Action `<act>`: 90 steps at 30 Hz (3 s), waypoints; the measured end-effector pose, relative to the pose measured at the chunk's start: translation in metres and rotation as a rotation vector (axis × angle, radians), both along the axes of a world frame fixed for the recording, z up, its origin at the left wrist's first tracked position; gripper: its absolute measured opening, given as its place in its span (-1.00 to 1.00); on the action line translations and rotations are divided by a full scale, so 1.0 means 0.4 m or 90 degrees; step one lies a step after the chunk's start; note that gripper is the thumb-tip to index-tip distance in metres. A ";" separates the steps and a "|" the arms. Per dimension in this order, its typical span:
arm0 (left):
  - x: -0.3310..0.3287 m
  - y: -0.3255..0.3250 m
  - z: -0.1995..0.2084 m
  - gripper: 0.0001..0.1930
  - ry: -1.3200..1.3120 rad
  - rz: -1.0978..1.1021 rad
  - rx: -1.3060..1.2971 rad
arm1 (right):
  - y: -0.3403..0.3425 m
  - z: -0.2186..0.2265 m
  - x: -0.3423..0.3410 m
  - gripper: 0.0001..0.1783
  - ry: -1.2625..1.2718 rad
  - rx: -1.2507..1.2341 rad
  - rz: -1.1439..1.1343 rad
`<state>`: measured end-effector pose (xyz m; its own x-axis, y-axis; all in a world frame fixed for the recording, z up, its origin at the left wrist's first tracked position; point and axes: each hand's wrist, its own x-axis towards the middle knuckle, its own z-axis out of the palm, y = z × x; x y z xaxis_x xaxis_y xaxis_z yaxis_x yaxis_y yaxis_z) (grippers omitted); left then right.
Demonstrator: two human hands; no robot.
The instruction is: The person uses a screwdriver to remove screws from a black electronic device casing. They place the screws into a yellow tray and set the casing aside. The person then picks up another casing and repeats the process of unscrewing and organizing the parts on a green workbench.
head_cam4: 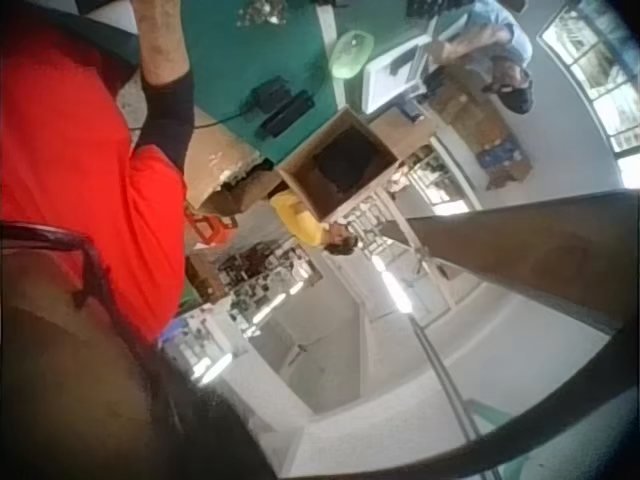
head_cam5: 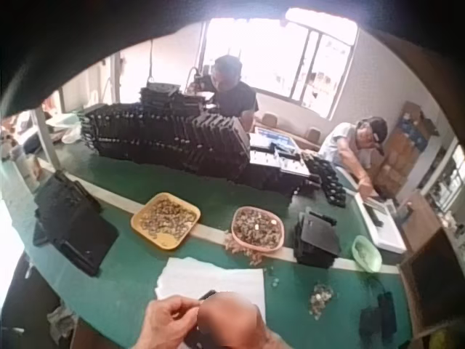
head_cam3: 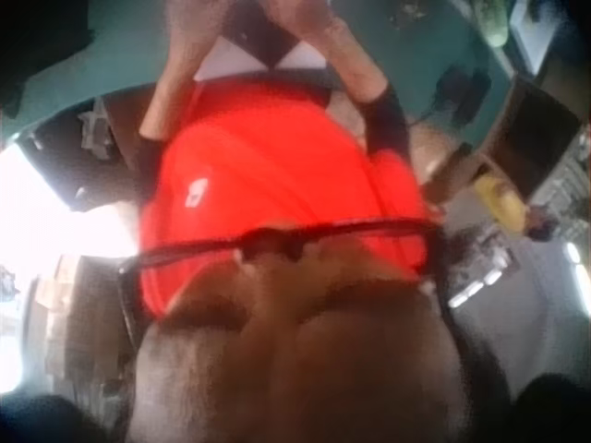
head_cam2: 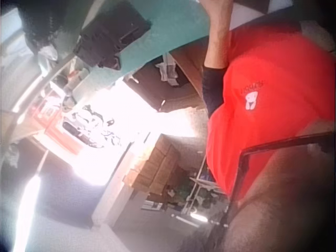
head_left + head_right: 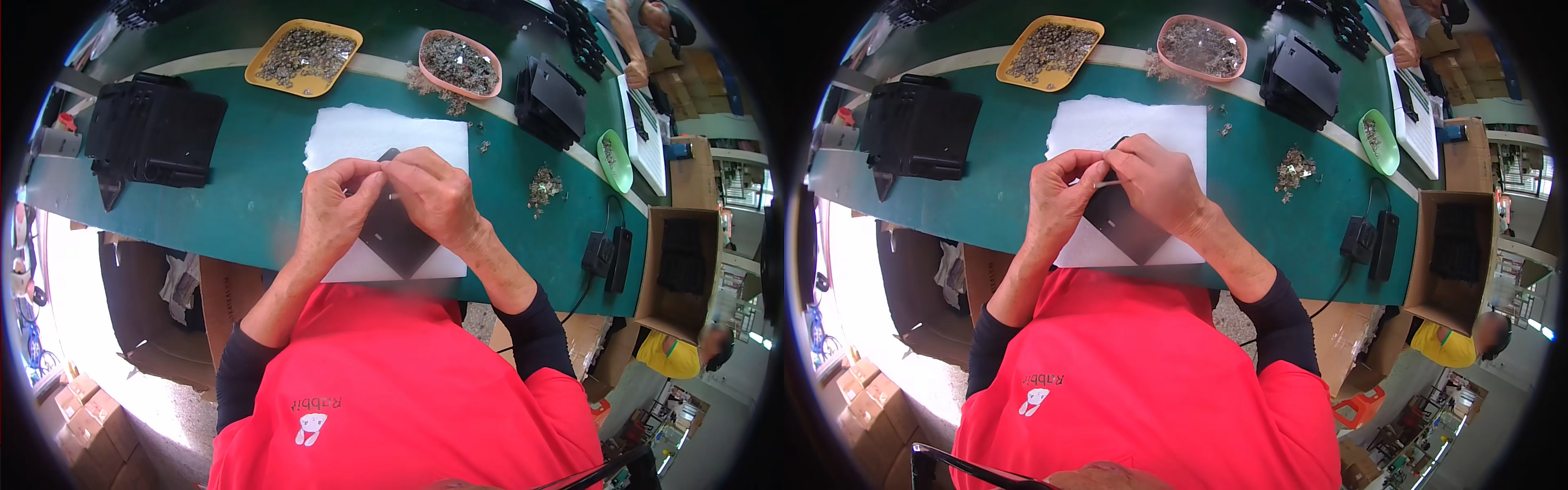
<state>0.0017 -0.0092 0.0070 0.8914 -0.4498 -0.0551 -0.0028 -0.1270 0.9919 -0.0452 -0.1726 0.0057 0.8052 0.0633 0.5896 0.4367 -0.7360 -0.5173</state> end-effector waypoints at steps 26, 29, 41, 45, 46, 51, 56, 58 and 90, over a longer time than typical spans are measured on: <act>-0.072 0.112 0.032 -0.83 0.450 -0.193 -0.121 | 0.018 0.055 -0.099 -0.84 0.265 0.137 0.176; -0.076 0.100 0.048 -0.80 0.333 -0.162 -0.054 | 0.026 0.050 -0.088 -0.88 0.203 0.117 0.149; -0.074 0.101 -0.025 -0.87 0.086 -0.022 0.022 | 0.046 0.030 0.006 -0.90 0.423 0.131 -0.126; -0.077 0.101 -0.045 -0.88 -0.001 -0.013 0.017 | 0.048 0.003 0.019 -0.88 0.331 0.031 -0.127; -0.077 0.101 -0.048 -0.89 -0.012 -0.012 0.011 | 0.049 0.002 0.021 -0.88 0.330 0.019 -0.129; -0.070 0.105 -0.039 -0.89 -0.032 -0.022 0.012 | 0.060 0.001 0.029 -0.87 0.290 -0.036 -0.123; -0.070 0.107 -0.044 -0.89 -0.054 -0.023 0.013 | 0.067 -0.001 0.026 -0.90 0.329 0.030 -0.159; -0.071 0.105 -0.049 -0.89 -0.066 -0.021 0.006 | 0.068 -0.002 0.023 -0.92 0.351 0.070 -0.177; -0.073 0.106 -0.070 -0.90 -0.100 -0.011 -0.024 | 0.106 0.034 0.032 -0.90 0.317 -0.062 -0.134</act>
